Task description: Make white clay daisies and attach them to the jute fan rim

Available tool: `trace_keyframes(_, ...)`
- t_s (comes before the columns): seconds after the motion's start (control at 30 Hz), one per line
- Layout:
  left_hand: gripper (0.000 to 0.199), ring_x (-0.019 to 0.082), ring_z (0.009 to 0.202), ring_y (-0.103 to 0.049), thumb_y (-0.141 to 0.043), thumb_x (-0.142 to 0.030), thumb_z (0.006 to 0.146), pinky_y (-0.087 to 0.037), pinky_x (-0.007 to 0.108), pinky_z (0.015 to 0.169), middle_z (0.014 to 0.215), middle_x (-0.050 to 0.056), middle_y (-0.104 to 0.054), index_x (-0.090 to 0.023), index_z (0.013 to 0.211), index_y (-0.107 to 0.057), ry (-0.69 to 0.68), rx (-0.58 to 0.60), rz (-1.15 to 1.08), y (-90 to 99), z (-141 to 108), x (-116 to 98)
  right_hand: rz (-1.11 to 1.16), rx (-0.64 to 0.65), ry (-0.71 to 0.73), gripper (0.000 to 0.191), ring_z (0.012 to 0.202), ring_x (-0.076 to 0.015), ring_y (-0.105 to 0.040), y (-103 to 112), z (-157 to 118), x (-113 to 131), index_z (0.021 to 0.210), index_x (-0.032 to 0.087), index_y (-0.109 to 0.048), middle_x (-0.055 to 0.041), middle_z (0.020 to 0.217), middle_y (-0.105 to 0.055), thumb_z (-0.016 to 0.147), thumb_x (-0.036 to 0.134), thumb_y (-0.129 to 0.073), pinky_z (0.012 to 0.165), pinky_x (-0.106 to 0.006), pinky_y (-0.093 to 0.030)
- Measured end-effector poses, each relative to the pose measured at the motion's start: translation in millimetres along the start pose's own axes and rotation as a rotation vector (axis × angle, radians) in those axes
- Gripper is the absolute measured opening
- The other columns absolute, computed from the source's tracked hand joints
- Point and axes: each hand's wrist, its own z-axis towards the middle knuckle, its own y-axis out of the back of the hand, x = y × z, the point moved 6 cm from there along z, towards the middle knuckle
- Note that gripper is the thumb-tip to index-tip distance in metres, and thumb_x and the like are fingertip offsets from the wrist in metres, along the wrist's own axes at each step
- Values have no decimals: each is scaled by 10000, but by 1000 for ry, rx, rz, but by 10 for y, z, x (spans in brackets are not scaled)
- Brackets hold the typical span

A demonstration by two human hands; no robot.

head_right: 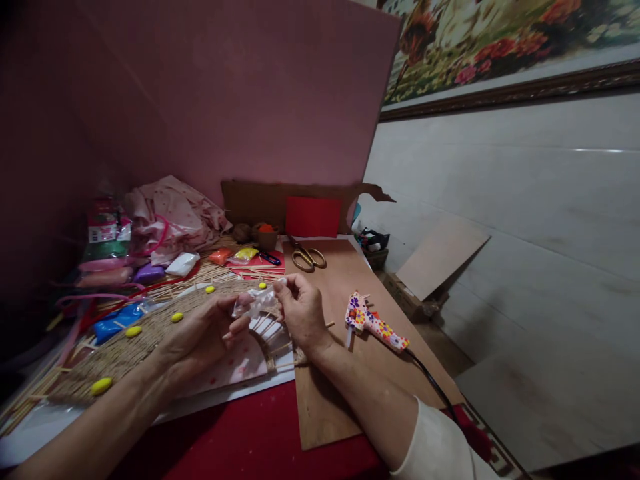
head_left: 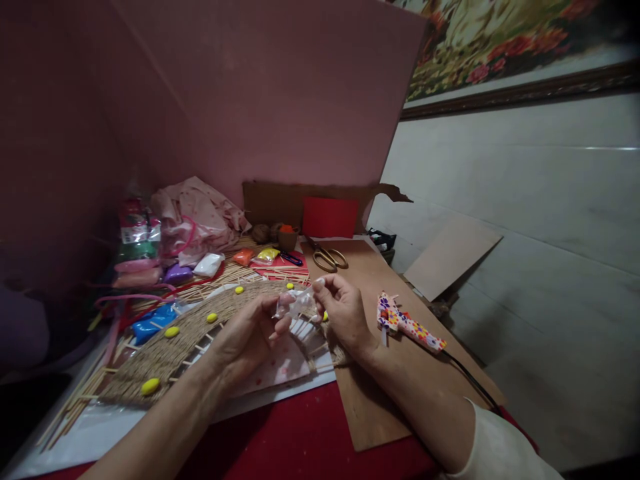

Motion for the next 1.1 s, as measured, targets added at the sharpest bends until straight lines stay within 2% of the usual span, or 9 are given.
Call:
trace_keyframes(0.1, 173, 60, 454, -399, -557, -219, 805, -320, 178, 413, 593, -22, -483, -95, 754, -667, -45, -61, 11, 52, -13, -21, 6, -32, 20, 273, 420, -65, -416, 30, 5, 29, 788, 183, -529, 57, 597, -475, 799, 445, -604, 353, -182, -381)
trace_keyframes(0.23, 82, 60, 501, -384, -667, -188, 745, -329, 176, 460, 589, -25, -473, -116, 706, -675, -142, -79, 98, 78, -21, -28, -232, 10, 174, 183, 513, -86, -477, -5, -65, 134, 885, 181, -606, 14, 675, -526, 875, 350, -536, 435, -199, -411)
trace_keyframes(0.37, 102, 65, 516, -332, -687, -233, 745, -285, 185, 468, 588, -27, -461, -132, 746, -700, -173, -2, 238, 36, -8, -2, -481, 80, 429, 185, 778, -149, -572, -97, -170, 275, 1013, 188, -631, -62, 896, -599, 906, 254, -495, 659, -270, -479)
trace_keyframes(0.47, 132, 74, 544, -330, -687, -255, 753, -262, 197, 491, 592, -26, -461, -148, 819, -727, -204, 69, 406, 4, -9, 1, -549, 128, 530, 143, 837, -169, -577, -157, -211, 333, 973, 186, -640, -62, 881, -613, 878, 248, -553, 740, -293, -470)
trace_keyframes(0.6, 182, 82, 569, -335, -691, -258, 749, -260, 216, 526, 594, -26, -450, -159, 893, -741, -235, 52, 493, 23, -20, -3, -495, 76, 417, 144, 789, -158, -586, -119, -158, 291, 824, 181, -634, -47, 818, -622, 891, 244, -523, 697, -265, -462)
trace_keyframes(0.73, 238, 83, 571, -360, -718, -252, 712, -277, 223, 549, 598, -22, -476, -171, 934, -745, -216, -2, 470, 35, -17, 4, -445, 22, 282, 191, 653, -134, -555, -62, -125, 218, 819, 169, -615, -22, 718, -587, 907, 280, -487, 588, -239, -433)
trace_keyframes(0.9, 187, 102, 587, -405, -737, -202, 652, -311, 235, 549, 648, 11, -574, -187, 835, -773, -300, -94, 533, -6, -52, -90, -482, 2, 377, 198, 763, -153, -578, -58, -179, 303, 882, 175, -623, -54, 836, -607, 917, 305, -479, 648, -254, -446)
trace_keyframes(1.0, 170, 117, 609, -424, -699, -160, 676, -332, 242, 557, 713, 29, -621, -204, 819, -779, -364, -50, 614, -61, -82, -127, -491, 37, 416, 152, 755, -151, -574, -96, -199, 329, 875, 186, -622, -50, 851, -604, 870, 328, -568, 665, -255, -452)
trace_keyframes(1.1, 163, 127, 645, -444, -681, -146, 690, -346, 243, 571, 773, 37, -637, -208, 807, -776, -368, -18, 603, -51, -82, -106, -499, 44, 400, 167, 726, -150, -565, -119, -190, 313, 807, 188, -614, -38, 785, -597, 877, 326, -550, 639, -248, -440)
